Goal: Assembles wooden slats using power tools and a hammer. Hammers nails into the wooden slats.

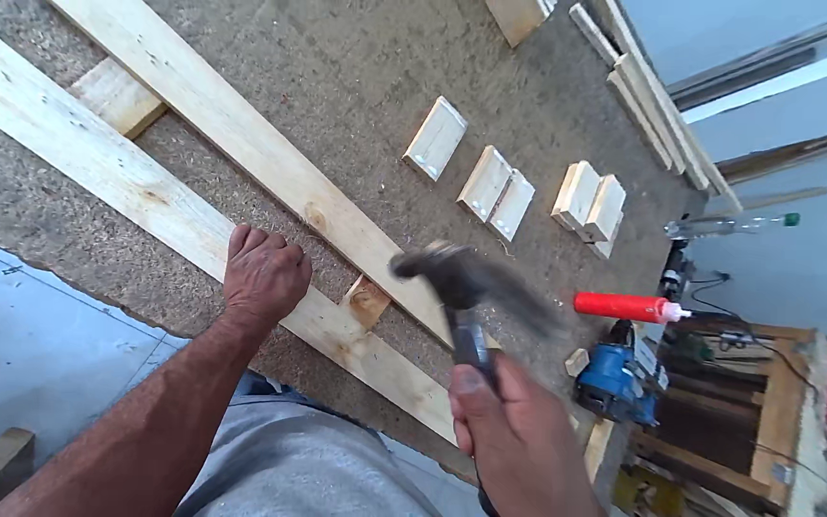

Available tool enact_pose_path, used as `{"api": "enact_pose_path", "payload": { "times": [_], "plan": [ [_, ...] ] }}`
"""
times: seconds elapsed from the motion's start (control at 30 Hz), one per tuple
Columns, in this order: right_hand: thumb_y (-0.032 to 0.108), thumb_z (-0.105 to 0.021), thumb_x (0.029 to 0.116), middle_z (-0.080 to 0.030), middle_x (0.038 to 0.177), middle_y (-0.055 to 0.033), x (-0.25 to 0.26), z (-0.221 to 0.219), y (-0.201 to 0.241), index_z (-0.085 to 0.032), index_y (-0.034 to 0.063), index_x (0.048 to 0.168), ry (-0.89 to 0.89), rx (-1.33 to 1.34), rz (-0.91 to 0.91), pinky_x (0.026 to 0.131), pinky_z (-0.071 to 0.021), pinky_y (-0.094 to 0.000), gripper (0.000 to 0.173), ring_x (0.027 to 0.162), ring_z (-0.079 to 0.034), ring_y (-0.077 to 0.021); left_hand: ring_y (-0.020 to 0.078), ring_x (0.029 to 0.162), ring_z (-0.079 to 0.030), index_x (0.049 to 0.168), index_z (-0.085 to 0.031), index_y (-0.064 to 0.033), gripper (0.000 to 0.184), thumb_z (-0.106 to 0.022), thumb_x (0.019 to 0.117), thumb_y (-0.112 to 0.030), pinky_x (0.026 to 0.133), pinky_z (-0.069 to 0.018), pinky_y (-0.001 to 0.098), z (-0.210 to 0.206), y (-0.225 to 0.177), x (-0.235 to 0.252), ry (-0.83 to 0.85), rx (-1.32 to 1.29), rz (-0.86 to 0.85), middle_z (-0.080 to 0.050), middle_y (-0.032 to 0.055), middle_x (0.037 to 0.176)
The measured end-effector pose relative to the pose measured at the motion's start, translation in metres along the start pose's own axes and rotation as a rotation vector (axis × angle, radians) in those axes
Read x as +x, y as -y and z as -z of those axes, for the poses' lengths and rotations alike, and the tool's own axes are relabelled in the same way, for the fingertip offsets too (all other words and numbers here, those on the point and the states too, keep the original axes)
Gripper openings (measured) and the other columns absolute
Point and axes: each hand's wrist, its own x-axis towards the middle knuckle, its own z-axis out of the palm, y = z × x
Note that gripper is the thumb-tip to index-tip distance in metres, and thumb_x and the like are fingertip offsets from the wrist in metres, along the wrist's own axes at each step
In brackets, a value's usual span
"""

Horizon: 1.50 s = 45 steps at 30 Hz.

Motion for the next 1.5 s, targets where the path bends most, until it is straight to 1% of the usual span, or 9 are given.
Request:
{"api": "enact_pose_path", "payload": {
  "times": [0.1, 0.23, 0.47, 0.63, 0.8, 0.93, 1.1, 1.27, 1.5],
  "plan": [
    [0.062, -0.039, 0.1051, -0.058, 0.068, 0.0023, -0.018, -0.038, -0.037, -0.06, 0.0094, 0.103, -0.188, 0.221, 0.189, 0.044, -0.0528, -0.0311, 0.056, 0.052, -0.058, -0.009, 0.024, 0.106, -0.064, 0.079, -0.068, -0.0178, 0.047, -0.038, 0.1022, -0.044, 0.118, -0.0297, 0.0502, 0.0, 0.001, -0.001, 0.018, 0.02, 0.001, -0.069, 0.0028, 0.088],
    [0.061, -0.041, 0.1018, -0.066, 0.074, -0.0112, -0.037, -0.084, -0.121, -0.066, 0.0039, 0.107, 0.245, -0.272, -0.219, 0.062, -0.0574, -0.0517, 0.063, 0.068, -0.069, -0.028, 0.0249, 0.104, -0.064, 0.079, -0.068, -0.0167, 0.045, -0.039, 0.1021, -0.043, 0.118, -0.0304, 0.0499, 0.0, 0.0, -0.001, 0.011, 0.02, 0.0, -0.068, 0.0033, 0.087],
    [0.06, -0.042, 0.105, -0.064, 0.073, 0.0, -0.029, -0.069, -0.091, -0.064, 0.0058, 0.105, -0.246, 0.068, 0.235, 0.052, -0.0575, -0.0296, 0.058, 0.06, -0.064, -0.007, 0.0242, 0.103, -0.064, 0.079, -0.068, -0.0171, 0.045, -0.038, 0.1022, -0.042, 0.117, -0.0314, 0.05, -0.001, -0.001, 0.0, 0.004, 0.043, 0.001, -0.068, 0.0027, 0.085],
    [0.059, -0.041, 0.1024, -0.068, 0.078, -0.0114, -0.013, -0.1, -0.111, -0.067, 0.0037, 0.108, 0.227, -0.344, -0.175, 0.065, -0.0582, -0.0519, 0.061, 0.073, -0.071, -0.0289, 0.0234, 0.101, -0.064, 0.078, -0.067, -0.0175, 0.045, -0.039, 0.1025, -0.042, 0.117, -0.0307, 0.0487, 0.0, -0.001, 0.001, 0.012, 0.028, 0.002, -0.067, 0.0022, 0.084],
    [0.06, -0.043, 0.1046, -0.062, 0.07, 0.0005, -0.022, -0.088, -0.095, -0.066, 0.0057, 0.1, -0.182, 0.006, 0.201, 0.053, -0.0559, -0.0287, 0.059, 0.059, -0.062, -0.0061, 0.0242, 0.1, -0.063, 0.078, -0.066, -0.0172, 0.045, -0.038, 0.1025, -0.042, 0.116, -0.0312, 0.0489, 0.0, -0.001, 0.002, 0.018, 0.03, 0.004, -0.066, 0.0027, 0.084],
    [0.059, -0.045, 0.1017, -0.068, 0.077, -0.0097, -0.008, -0.106, -0.112, -0.068, 0.0033, 0.107, 0.194, -0.272, -0.164, 0.066, -0.0585, -0.0488, 0.06, 0.071, -0.07, -0.0255, 0.024, 0.101, -0.063, 0.077, -0.066, -0.0172, 0.045, -0.038, 0.1026, -0.042, 0.117, -0.0304, 0.049, -0.002, 0.0, 0.001, 0.006, 0.013, 0.0, -0.066, 0.0029, 0.084],
    [0.063, -0.042, 0.1036, -0.064, 0.071, -0.0008, -0.039, -0.097, -0.12, -0.067, 0.0054, 0.1, -0.152, -0.125, 0.2, 0.055, -0.0577, -0.0292, 0.063, 0.061, -0.065, -0.0069, 0.0248, 0.1, -0.063, 0.079, -0.067, -0.0171, 0.044, -0.038, 0.1024, -0.041, 0.116, -0.0307, 0.0493, -0.002, 0.0, 0.001, 0.015, 0.005, 0.004, -0.066, 0.0026, 0.084],
    [0.063, -0.043, 0.0998, -0.066, 0.07, -0.0088, -0.032, -0.105, -0.133, -0.068, 0.0034, 0.102, 0.096, -0.32, -0.154, 0.058, -0.057, -0.0496, 0.065, 0.064, -0.068, -0.0248, 0.0253, 0.099, -0.063, 0.079, -0.068, -0.0175, 0.044, -0.039, 0.102, -0.042, 0.115, -0.032, 0.0496, -0.002, -0.003, 0.003, 0.004, 0.011, 0.007, -0.067, 0.0029, 0.084],
    [0.061, -0.041, 0.1016, -0.064, 0.071, -0.0069, -0.015, -0.099, -0.1, -0.066, 0.004, 0.105, 0.205, -0.282, -0.231, 0.059, -0.0563, -0.0454, 0.062, 0.063, -0.065, -0.0213, 0.0267, 0.097, -0.062, 0.08, -0.07, -0.017, 0.048, -0.038, 0.1026, -0.046, 0.104, -0.0379, 0.0501, 0.005, 0.0, 0.008, 0.13, 0.015, -0.068, -0.067, 0.0044, 0.084]
  ]
}}
